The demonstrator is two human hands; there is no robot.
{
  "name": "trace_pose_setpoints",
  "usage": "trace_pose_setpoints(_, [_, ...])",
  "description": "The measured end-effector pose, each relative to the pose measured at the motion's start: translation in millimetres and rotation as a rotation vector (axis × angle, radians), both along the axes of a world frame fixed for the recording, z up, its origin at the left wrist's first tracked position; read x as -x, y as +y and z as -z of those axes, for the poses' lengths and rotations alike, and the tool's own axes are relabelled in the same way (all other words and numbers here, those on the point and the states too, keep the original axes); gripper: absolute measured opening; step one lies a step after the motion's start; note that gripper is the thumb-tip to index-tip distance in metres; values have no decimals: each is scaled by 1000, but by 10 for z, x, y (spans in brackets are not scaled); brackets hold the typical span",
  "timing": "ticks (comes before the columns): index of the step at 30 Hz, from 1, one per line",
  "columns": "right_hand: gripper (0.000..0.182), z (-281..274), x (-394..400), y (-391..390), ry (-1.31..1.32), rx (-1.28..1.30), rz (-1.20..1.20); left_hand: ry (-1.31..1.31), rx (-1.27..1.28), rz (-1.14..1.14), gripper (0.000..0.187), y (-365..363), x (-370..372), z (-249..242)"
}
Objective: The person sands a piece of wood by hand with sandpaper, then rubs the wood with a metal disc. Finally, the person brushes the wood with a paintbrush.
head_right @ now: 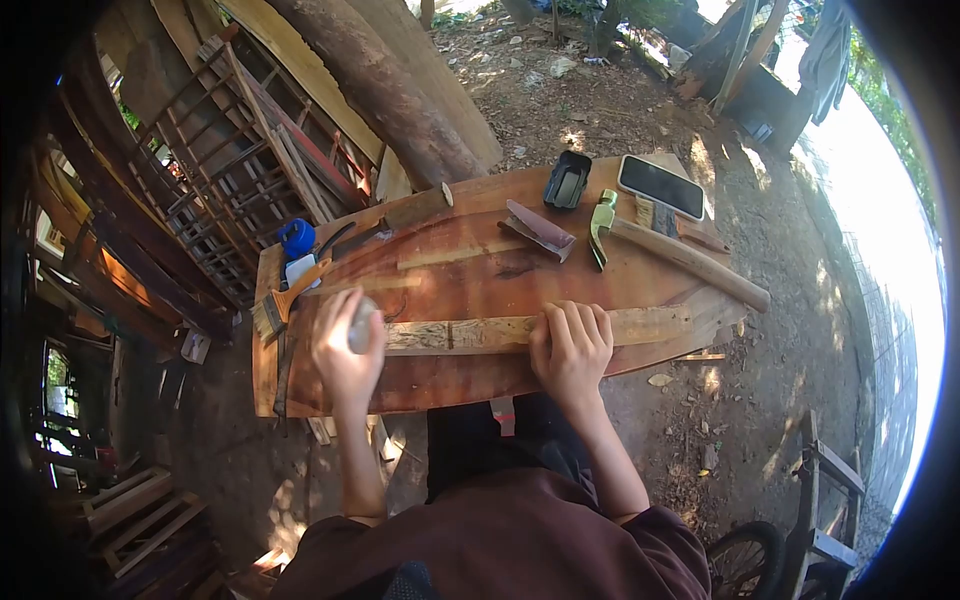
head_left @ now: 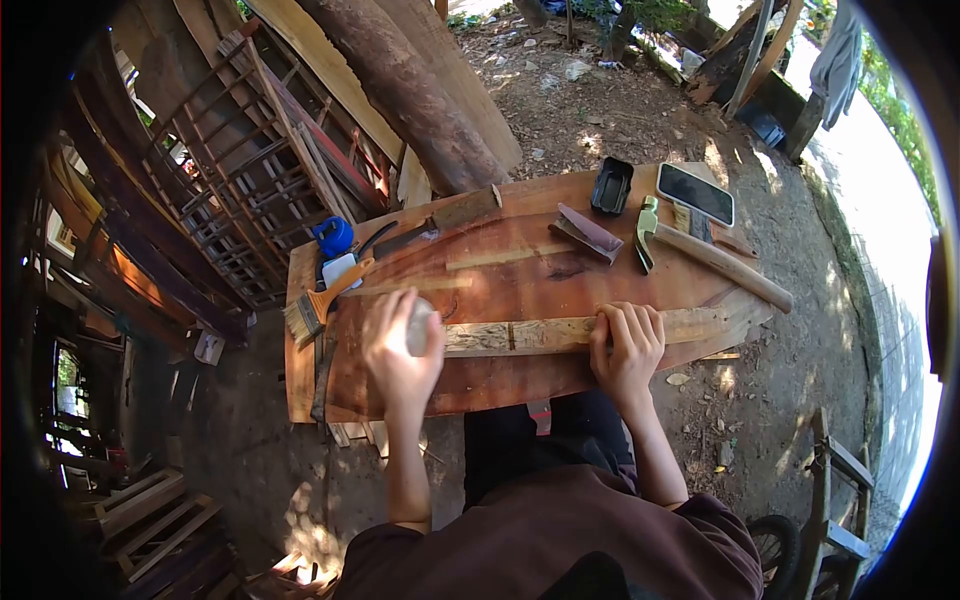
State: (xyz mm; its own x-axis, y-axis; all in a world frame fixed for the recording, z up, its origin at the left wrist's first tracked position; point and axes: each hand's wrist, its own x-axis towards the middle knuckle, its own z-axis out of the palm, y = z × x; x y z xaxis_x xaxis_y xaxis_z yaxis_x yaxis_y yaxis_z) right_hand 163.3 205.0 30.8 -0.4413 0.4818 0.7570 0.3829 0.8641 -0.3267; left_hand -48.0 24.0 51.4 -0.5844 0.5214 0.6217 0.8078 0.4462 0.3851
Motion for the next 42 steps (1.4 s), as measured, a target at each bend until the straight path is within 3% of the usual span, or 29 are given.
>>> trace_pose_setpoints(7, [5, 22, -4, 4, 2, 6, 1, 31, 9, 360, 41, 964, -944, -17])
trace_pose_setpoints(12, [4, 4, -10, 13, 23, 11, -9, -24, -18, 490, 38, 923, -926, -31])
trace_pose_setpoints(21, [7, -19, 11, 63, 5, -36, 0, 94, 22, 103, 38, -119, -98, -9])
trace_pose_setpoints(25, [19, -124, 28, 118, -66, -32, -29, 76, -91, 97, 38, -345, 84, -9])
trace_pose_setpoints(30, [34, -199, 10, 69, -268, 132, 2, 114, -57, 118, 39, -225, 26, -4])
trace_pose_setpoints(33, [37, -129, 41, 33, -207, 122, 56, 139, -2, 178, 37, -53, -109, -1])
trace_pose_setpoints(36, [37, -210, 72, 72, -210, 15, 43, 113, -23, 264, 36, 119, -206, 95])
trace_pose_setpoints(42, [26, -87, 75, 67, -100, 66, -10, 91, 1, 263, 33, 209, -239, 129])
